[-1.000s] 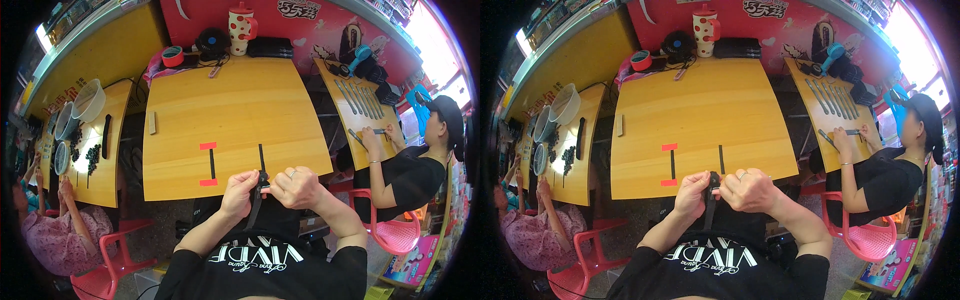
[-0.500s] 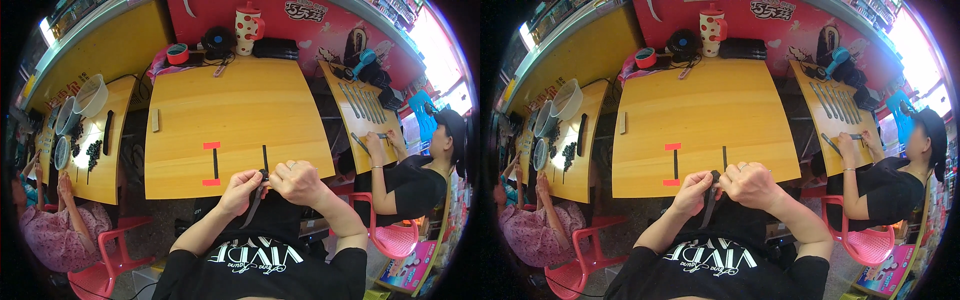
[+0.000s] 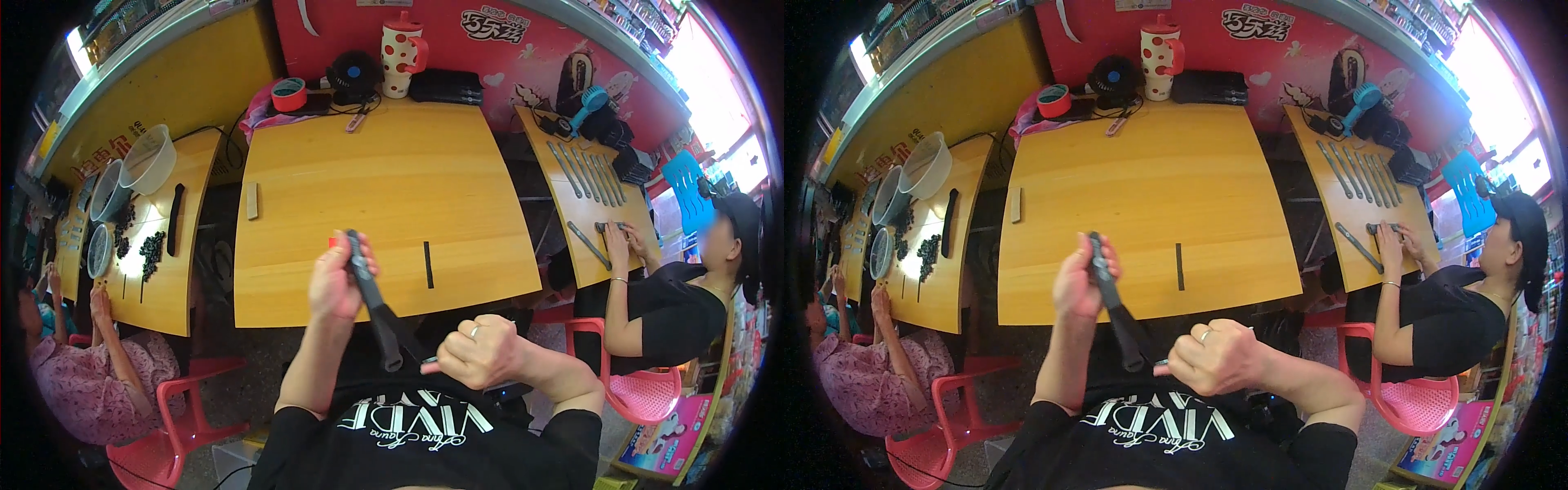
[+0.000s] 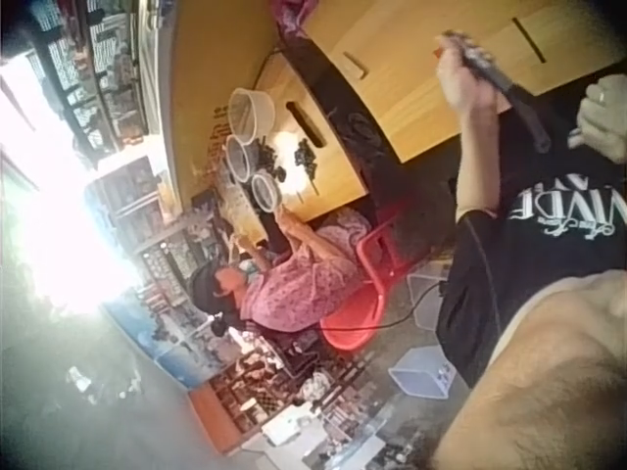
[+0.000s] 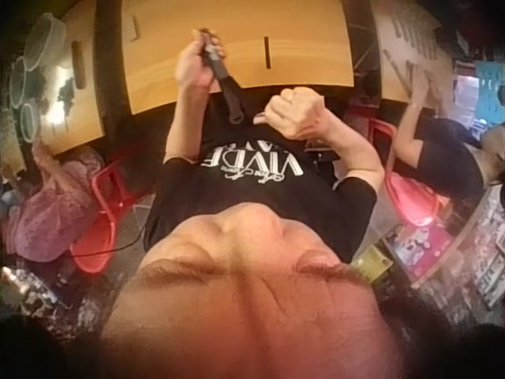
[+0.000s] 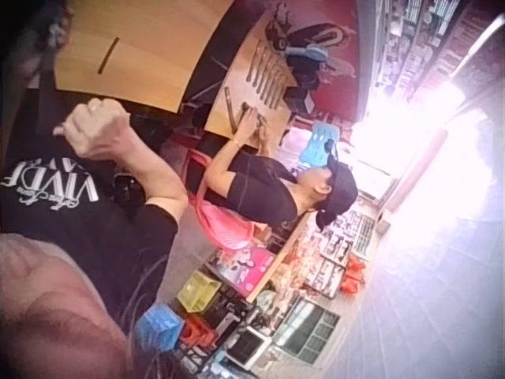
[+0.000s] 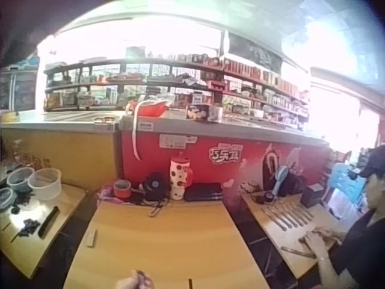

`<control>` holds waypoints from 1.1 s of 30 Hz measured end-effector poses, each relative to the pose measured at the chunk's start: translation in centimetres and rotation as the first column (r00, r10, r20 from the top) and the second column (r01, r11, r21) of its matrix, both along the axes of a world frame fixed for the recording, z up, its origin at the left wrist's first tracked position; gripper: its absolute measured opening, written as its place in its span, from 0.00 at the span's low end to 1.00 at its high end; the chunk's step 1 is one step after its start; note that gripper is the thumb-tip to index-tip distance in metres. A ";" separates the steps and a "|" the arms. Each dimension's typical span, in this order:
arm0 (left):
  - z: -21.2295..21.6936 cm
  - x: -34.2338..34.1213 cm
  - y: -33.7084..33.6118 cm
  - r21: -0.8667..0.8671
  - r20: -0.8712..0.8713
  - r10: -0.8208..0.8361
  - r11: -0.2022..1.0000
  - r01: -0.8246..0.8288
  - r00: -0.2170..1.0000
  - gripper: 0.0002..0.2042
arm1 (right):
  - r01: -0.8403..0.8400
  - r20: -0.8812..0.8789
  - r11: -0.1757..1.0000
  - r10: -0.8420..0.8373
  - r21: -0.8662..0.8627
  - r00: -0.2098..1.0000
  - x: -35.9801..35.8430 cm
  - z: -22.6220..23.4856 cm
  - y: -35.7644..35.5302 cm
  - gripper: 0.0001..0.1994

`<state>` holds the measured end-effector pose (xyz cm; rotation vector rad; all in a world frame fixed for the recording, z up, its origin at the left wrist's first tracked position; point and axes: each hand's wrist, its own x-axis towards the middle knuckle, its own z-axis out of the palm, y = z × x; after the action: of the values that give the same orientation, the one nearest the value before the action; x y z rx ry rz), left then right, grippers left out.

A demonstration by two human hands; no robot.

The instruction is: Assembling small components and buckles onto black watch straps at a manufacturing workbench.

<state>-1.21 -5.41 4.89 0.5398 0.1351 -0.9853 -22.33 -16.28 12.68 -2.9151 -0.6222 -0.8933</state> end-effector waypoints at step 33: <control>-5.5 -2.8 -0.1 -0.124 0.153 -0.421 0.889 0.440 0.894 0.14 | 0.573 0.084 0.791 -0.570 -0.215 0.818 15.7 -4.2 -20.5 0.13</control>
<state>-4.00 -5.48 -0.59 0.4931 -0.1808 -1.3815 -6.62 -36.83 8.45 -3.3774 0.2147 -0.9272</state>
